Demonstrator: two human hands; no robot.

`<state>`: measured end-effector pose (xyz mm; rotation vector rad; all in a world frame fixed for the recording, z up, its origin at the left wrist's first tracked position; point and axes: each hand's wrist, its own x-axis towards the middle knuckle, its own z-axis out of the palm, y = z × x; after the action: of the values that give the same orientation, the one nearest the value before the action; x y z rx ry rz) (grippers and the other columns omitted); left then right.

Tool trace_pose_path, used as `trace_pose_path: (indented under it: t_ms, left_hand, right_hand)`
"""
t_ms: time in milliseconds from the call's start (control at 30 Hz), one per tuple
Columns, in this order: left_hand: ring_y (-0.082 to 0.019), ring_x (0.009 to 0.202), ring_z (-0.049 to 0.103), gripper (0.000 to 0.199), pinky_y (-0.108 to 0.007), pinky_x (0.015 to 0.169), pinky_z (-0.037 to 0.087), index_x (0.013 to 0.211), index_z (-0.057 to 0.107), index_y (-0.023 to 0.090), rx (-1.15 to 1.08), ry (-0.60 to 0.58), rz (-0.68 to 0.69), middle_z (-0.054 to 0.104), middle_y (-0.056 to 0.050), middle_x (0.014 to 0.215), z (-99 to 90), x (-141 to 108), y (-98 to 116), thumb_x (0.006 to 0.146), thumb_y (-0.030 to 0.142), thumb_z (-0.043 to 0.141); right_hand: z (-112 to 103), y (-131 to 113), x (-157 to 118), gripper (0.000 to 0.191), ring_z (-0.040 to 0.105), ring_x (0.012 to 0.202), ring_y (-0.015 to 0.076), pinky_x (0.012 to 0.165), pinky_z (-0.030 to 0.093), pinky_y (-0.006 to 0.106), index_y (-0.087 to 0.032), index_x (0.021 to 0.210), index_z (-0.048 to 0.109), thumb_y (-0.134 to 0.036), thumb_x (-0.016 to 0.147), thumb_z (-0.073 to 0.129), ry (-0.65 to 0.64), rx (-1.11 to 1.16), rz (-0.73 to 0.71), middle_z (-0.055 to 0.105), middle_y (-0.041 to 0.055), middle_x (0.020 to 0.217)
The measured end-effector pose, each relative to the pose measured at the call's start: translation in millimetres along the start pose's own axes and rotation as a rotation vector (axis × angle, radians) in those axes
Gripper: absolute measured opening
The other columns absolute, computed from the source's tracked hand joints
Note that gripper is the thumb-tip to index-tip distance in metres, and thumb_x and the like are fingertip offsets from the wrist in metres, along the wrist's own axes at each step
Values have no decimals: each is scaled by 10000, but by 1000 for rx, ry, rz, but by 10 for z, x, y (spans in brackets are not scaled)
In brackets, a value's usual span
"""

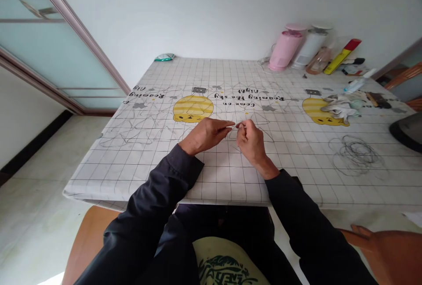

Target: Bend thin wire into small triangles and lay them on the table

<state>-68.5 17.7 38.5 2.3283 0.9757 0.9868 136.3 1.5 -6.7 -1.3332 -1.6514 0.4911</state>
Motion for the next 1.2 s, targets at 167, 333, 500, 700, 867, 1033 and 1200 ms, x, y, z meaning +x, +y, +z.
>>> trace_pose_path:
  t_ms: [167,333,500,700,867,1033,1200]
  left_hand:
    - [-204,740,764,347,-309,711,529,1357,816,206,92,-41,28,854,-101,938,41,-7,-1,1106,287,591]
    - [-230,814,784,373,-319,718,515,1366,791,207,190,-20,71,854,-115,985,130,-33,29,1135,286,509]
    - [-223,799,768,363,-319,719,511,1353,778,207,185,-29,85,842,-109,969,177,-55,21,1134,275,497]
    - [-209,822,736,435,-323,771,558,1229,799,165,-32,277,-133,819,-113,964,167,-13,35,1131,524,573]
    - [-188,688,713,636,-306,637,559,863,783,165,-329,176,-418,797,-102,842,317,-19,194,1088,709,545]
    - [-175,753,750,367,-284,638,605,1067,805,152,-672,140,-459,839,-117,997,532,4,270,1010,511,756]
    - [-136,666,696,260,-259,577,573,1073,819,138,-716,228,-497,812,-91,904,492,30,191,986,375,755]
  right_hand:
    - [29,-11,-5,142,444,503,164,573,334,329,-284,922,500,-301,1062,490,49,-20,-4,486,-62,581]
    - [53,-9,-2,131,520,568,187,613,376,337,-287,927,482,-311,1055,491,97,-32,29,595,-18,662]
    - [21,-17,2,147,602,628,198,645,417,342,-285,920,495,-320,1062,503,73,-9,27,679,12,755]
    - [-81,-66,32,182,575,535,199,608,435,352,-275,1000,560,-387,1111,468,136,94,99,577,-37,594]
    - [-144,-144,51,200,517,434,179,565,446,345,-290,993,520,-414,1137,456,258,219,140,544,-75,518]
    - [-136,-125,39,176,598,510,184,590,487,328,-279,1003,534,-398,1119,474,274,247,130,622,-48,589]
    - [-145,-84,23,240,693,649,201,712,550,349,-276,977,610,-449,1114,517,216,186,78,745,4,757]
